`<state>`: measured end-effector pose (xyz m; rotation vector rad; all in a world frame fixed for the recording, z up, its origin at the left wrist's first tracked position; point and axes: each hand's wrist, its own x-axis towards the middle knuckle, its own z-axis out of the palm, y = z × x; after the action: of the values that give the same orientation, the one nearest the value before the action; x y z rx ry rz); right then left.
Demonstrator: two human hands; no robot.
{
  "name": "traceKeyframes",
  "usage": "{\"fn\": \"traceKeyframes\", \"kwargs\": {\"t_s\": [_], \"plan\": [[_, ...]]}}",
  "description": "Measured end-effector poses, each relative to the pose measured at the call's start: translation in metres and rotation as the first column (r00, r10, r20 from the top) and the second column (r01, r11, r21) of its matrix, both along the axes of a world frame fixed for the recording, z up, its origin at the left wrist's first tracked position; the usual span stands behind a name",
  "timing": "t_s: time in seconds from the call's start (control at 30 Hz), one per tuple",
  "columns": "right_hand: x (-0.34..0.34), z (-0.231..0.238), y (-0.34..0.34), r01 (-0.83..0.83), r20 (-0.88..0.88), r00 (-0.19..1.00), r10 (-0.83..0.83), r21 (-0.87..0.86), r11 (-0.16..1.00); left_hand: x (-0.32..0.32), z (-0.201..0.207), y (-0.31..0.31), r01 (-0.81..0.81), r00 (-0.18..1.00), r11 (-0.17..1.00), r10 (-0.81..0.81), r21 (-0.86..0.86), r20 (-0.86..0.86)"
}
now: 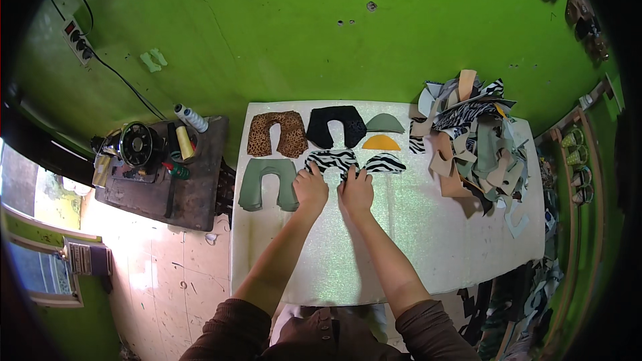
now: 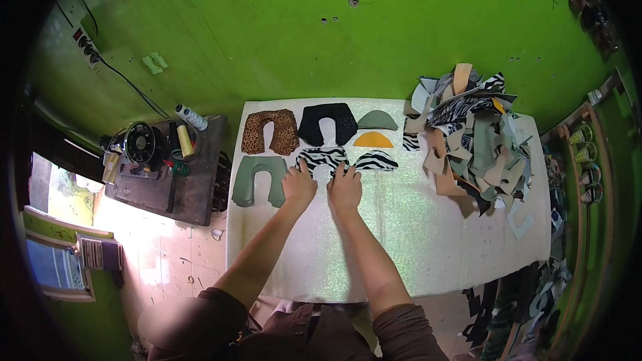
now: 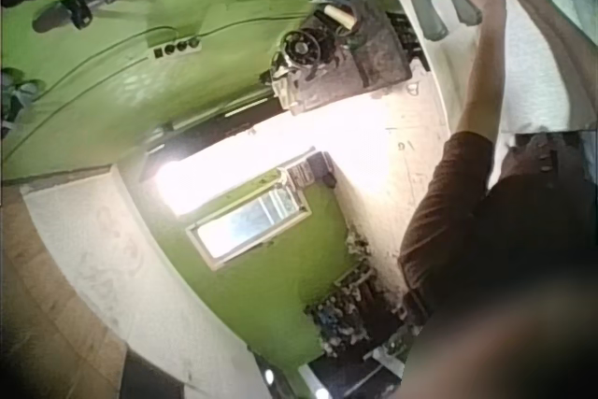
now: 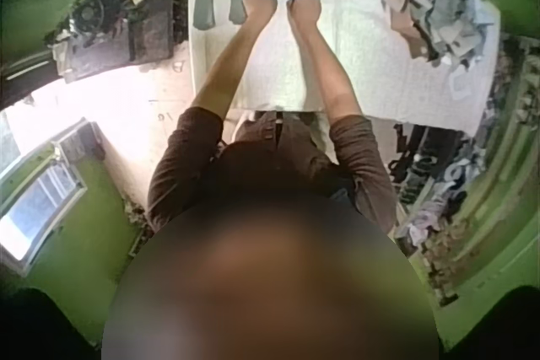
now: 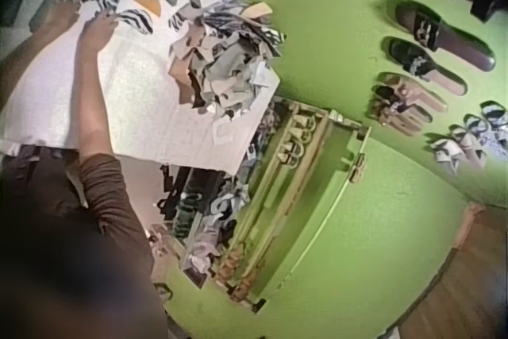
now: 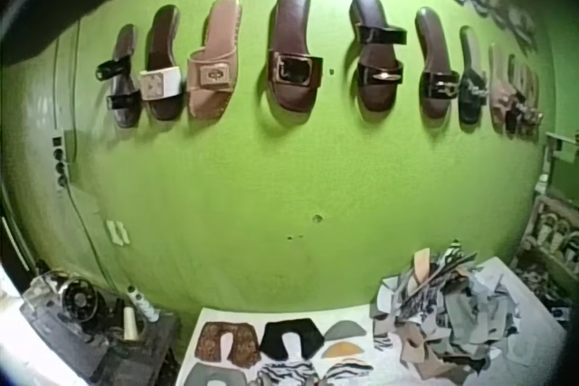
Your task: Sort various patterned and colored material cutouts used for shoe manufacturing.
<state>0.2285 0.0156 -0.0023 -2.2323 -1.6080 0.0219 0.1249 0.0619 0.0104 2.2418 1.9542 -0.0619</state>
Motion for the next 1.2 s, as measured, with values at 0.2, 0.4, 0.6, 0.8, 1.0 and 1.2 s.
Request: {"fn": "traceKeyframes", "kwargs": {"t_s": [0.2, 0.4, 0.6, 0.8, 1.0, 1.2], "plan": [[0.002, 0.002, -0.003, -0.024, -0.011, 1.000, 0.024, 0.055, 0.998, 0.002, -0.017, 0.000, -0.029, 1.000, 0.994, 0.029, 0.104, -0.002], [0.002, 0.013, -0.014, -0.087, -0.081, 0.992, 0.095, 0.103, 0.991, 0.005, -0.026, 0.001, -0.065, 0.998, 0.984, 0.068, 0.168, -0.015], [0.003, 0.011, -0.019, -0.111, -0.038, 0.992, 0.117, 0.126, 0.986, 0.008, -0.014, -0.009, -0.016, 1.000, 0.983, 0.018, 0.183, -0.007], [0.018, 0.021, -0.038, -0.160, -0.028, 0.985, 0.173, 0.260, 0.952, 0.024, -0.001, -0.058, 0.187, 0.975, 0.917, -0.217, 0.351, 0.048], [0.065, 0.042, -0.085, -0.209, -0.128, 0.959, 0.252, 0.280, 0.937, 0.068, 0.021, -0.096, 0.211, 0.960, 0.942, -0.250, 0.260, 0.129], [0.137, 0.058, -0.120, -0.182, -0.217, 0.945, 0.246, 0.278, 0.943, 0.150, 0.039, -0.121, 0.195, 0.948, 0.908, -0.272, 0.370, 0.168]]}}
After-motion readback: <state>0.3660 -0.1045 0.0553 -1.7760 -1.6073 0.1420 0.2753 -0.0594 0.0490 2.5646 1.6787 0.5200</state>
